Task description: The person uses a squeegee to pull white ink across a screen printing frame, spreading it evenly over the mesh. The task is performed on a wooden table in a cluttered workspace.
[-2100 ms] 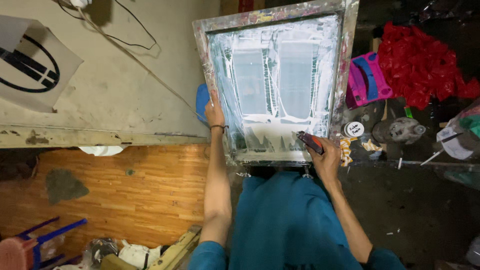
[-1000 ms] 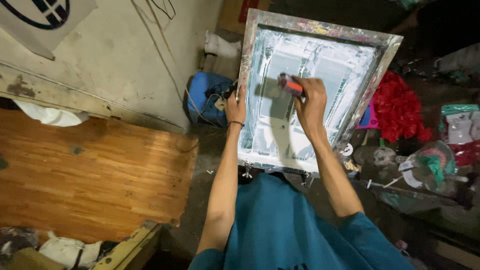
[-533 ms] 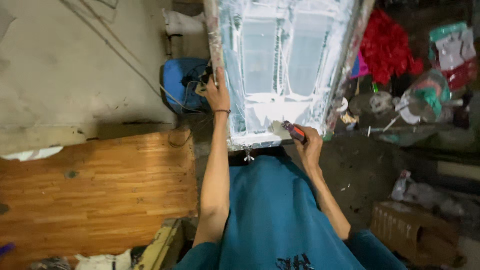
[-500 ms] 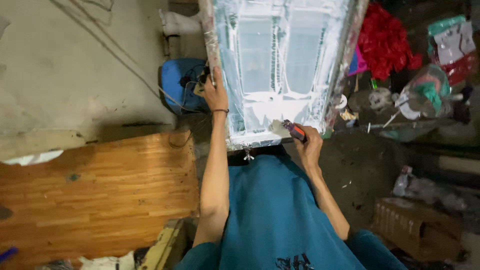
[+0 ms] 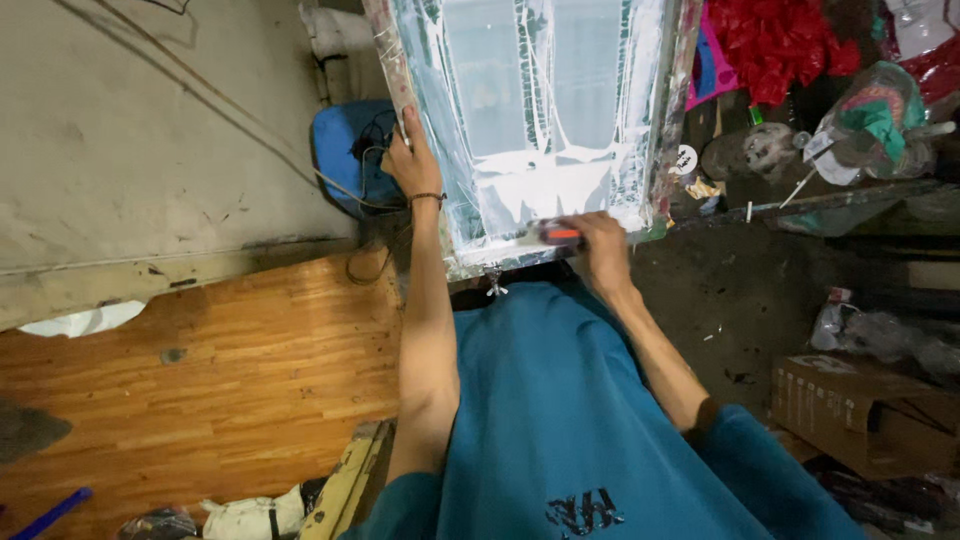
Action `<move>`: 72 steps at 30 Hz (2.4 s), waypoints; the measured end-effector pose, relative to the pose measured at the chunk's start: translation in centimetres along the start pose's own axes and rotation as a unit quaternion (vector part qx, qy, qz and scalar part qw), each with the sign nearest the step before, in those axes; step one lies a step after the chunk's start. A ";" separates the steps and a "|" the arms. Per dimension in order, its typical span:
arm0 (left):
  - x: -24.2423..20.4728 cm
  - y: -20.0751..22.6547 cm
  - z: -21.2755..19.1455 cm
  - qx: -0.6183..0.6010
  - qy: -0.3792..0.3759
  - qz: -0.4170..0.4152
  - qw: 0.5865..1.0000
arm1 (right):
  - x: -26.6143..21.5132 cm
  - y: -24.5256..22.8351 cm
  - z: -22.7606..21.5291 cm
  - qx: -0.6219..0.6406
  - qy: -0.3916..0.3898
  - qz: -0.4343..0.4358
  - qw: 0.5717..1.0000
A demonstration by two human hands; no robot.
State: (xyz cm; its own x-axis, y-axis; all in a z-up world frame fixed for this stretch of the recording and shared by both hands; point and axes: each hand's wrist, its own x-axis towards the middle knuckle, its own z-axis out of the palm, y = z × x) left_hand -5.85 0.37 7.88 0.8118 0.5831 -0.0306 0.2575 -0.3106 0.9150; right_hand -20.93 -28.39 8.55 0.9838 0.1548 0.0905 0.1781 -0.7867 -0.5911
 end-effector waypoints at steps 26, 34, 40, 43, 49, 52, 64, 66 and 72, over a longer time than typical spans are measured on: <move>-0.2 -0.6 0.2 0.013 -0.023 -0.081 0.996 | 4.2 3.0 -0.6 -0.096 -0.046 -0.090 0.990; 0.9 -3.3 0.9 0.000 -0.028 -0.073 0.997 | 3.4 10.1 -0.9 -0.108 -0.103 -0.068 0.987; -0.5 0.2 -0.1 -0.009 -0.016 -0.052 0.998 | 5.7 9.0 -5.4 -0.068 -0.034 -0.068 0.995; -0.2 -0.4 0.0 0.005 -0.037 -0.070 0.997 | 5.4 8.2 -6.3 -0.072 -0.037 -0.023 0.996; -0.9 0.7 0.0 0.016 -0.009 -0.071 0.997 | 5.1 6.4 -8.0 -0.003 0.048 -0.011 0.999; -0.2 0.3 0.2 0.002 -0.027 -0.086 0.996 | 6.8 5.6 -8.0 0.013 0.025 -0.030 0.999; 0.2 -2.0 0.5 0.018 -0.029 -0.108 0.994 | 12.7 5.0 -5.0 -0.086 -0.066 -0.130 0.985; -0.6 -1.9 0.7 0.003 0.009 -0.095 0.995 | 14.6 4.8 -5.4 -0.149 -0.041 -0.169 0.973; -2.2 0.9 -1.3 -0.013 0.004 -0.043 0.999 | 21.5 1.5 -9.2 -0.124 0.040 -0.211 0.969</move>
State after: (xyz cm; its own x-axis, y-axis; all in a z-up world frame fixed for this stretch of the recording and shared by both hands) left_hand -8.05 -0.21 9.25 0.7830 0.6127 -0.1072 0.3131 -0.2393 0.9191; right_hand 0.69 -31.69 17.01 0.8188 0.4556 0.3493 0.5548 -0.7844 -0.2774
